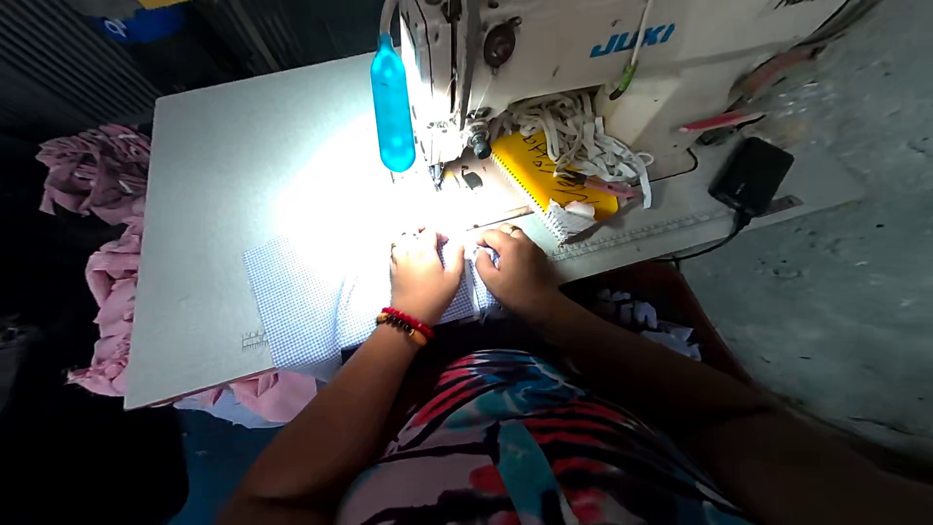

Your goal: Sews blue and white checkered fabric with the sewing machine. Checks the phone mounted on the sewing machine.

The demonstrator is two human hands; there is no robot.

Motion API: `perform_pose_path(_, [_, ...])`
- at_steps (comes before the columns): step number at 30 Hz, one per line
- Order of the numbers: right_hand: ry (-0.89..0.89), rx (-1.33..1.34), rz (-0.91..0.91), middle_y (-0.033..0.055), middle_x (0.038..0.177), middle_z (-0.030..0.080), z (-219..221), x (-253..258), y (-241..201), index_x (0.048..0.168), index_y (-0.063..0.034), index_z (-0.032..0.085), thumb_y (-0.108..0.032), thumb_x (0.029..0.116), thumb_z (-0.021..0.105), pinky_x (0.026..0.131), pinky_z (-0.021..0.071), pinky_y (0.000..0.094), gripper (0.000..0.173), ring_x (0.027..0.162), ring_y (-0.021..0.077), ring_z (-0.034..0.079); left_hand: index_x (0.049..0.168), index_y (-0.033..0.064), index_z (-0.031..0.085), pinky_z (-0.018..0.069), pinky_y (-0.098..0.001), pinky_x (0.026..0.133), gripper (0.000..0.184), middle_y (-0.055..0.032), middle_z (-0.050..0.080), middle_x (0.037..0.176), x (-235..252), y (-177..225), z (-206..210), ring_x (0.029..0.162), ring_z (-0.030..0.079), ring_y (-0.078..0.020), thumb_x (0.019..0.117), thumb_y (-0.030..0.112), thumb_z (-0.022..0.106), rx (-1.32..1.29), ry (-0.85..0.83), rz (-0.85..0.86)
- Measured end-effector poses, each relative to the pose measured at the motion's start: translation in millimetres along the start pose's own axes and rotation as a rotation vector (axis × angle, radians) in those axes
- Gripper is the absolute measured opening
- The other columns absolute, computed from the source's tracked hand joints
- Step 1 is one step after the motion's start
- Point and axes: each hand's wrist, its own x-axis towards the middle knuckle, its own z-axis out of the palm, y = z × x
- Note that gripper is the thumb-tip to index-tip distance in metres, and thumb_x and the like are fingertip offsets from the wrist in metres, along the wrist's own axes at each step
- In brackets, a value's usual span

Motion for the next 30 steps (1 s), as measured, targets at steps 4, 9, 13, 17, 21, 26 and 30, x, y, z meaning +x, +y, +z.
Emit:
perform_pose_path(4, [0.023, 0.027, -0.005, 0.0202, 0.101, 0.069, -1, -2, 2, 0.104, -0.0003, 0.073, -0.014, 0.0993, 0.062, 0.075, 0.0566, 0.0531, 0.018, 0.093, 0.0359, 0.069, 0.118, 0.0042, 0.065, 0.0346, -0.0702, 0.105, 0.037, -0.0250, 0.058, 0.136, 3, 14, 9, 0.130, 0.051, -0.0471, 0.0997, 0.034, 0.057, 0.076, -0.082, -0.073])
perform_pose_path(9, [0.048, 0.106, 0.008, 0.0200, 0.111, 0.072, -1, -4, 2, 0.119, -0.0024, 0.074, -0.010, 0.0971, 0.062, 0.083, 0.0564, 0.0540, 0.026, 0.100, 0.0352, 0.069, 0.109, 0.0006, 0.067, 0.0536, -0.0569, 0.081, 0.022, -0.0195, 0.069, 0.099, -4, 11, -3, 0.094, 0.068, -0.0368, 0.1033, 0.017, 0.052, -0.030, -0.006, 0.019])
perform_pose_path(13, [0.070, 0.201, 0.050, 0.0203, 0.109, 0.074, 1, 1, 4, 0.115, 0.0006, 0.075, -0.008, 0.0959, 0.062, 0.089, 0.0552, 0.0532, 0.025, 0.103, 0.0348, 0.070, 0.113, 0.0023, 0.058, 0.0533, -0.0350, 0.064, 0.024, -0.0070, 0.065, 0.079, -20, 26, -8, 0.066, 0.062, -0.0157, 0.1115, 0.021, 0.043, -0.417, -0.160, -0.211])
perform_pose_path(17, [0.048, 0.210, 0.017, 0.0209, 0.108, 0.072, -1, -2, 5, 0.116, 0.0012, 0.074, -0.008, 0.0968, 0.061, 0.088, 0.0556, 0.0522, 0.025, 0.101, 0.0346, 0.070, 0.119, -0.0012, 0.061, 0.0581, -0.0431, 0.082, 0.026, -0.0128, 0.069, 0.092, -47, 41, -11, 0.084, 0.070, -0.0231, 0.1080, 0.017, 0.046, -0.251, -0.525, 0.005])
perform_pose_path(21, [0.012, 0.086, -0.010, 0.0196, 0.106, 0.069, 0, -6, 2, 0.115, 0.0003, 0.074, -0.010, 0.0965, 0.063, 0.079, 0.0570, 0.0504, 0.024, 0.096, 0.0331, 0.069, 0.116, -0.0004, 0.064, 0.0547, -0.0501, 0.088, 0.026, -0.0170, 0.070, 0.100, -65, 48, -17, 0.096, 0.070, -0.0314, 0.1066, 0.015, 0.046, -0.167, -0.752, 0.328])
perform_pose_path(26, [0.020, -0.064, -0.141, 0.0232, 0.106, 0.070, 4, -7, -3, 0.113, 0.0031, 0.073, -0.005, 0.0919, 0.067, 0.073, 0.0597, 0.0498, 0.024, 0.089, 0.0355, 0.071, 0.104, 0.0020, 0.070, 0.0503, -0.0419, 0.101, 0.022, -0.0131, 0.073, 0.104, -74, 37, -21, 0.108, 0.069, -0.0268, 0.1029, 0.012, 0.052, -0.308, -0.600, 0.549])
perform_pose_path(30, [-0.094, -0.315, -0.182, 0.0226, 0.094, 0.068, 1, -8, -9, 0.117, 0.0059, 0.071, 0.000, 0.0933, 0.064, 0.064, 0.0584, 0.0474, 0.025, 0.079, 0.0358, 0.070, 0.099, 0.0055, 0.073, 0.0568, -0.0447, 0.080, 0.023, -0.0093, 0.073, 0.089, -72, 15, -22, 0.086, 0.071, -0.0252, 0.1005, 0.016, 0.053, -0.121, -0.257, 0.395])
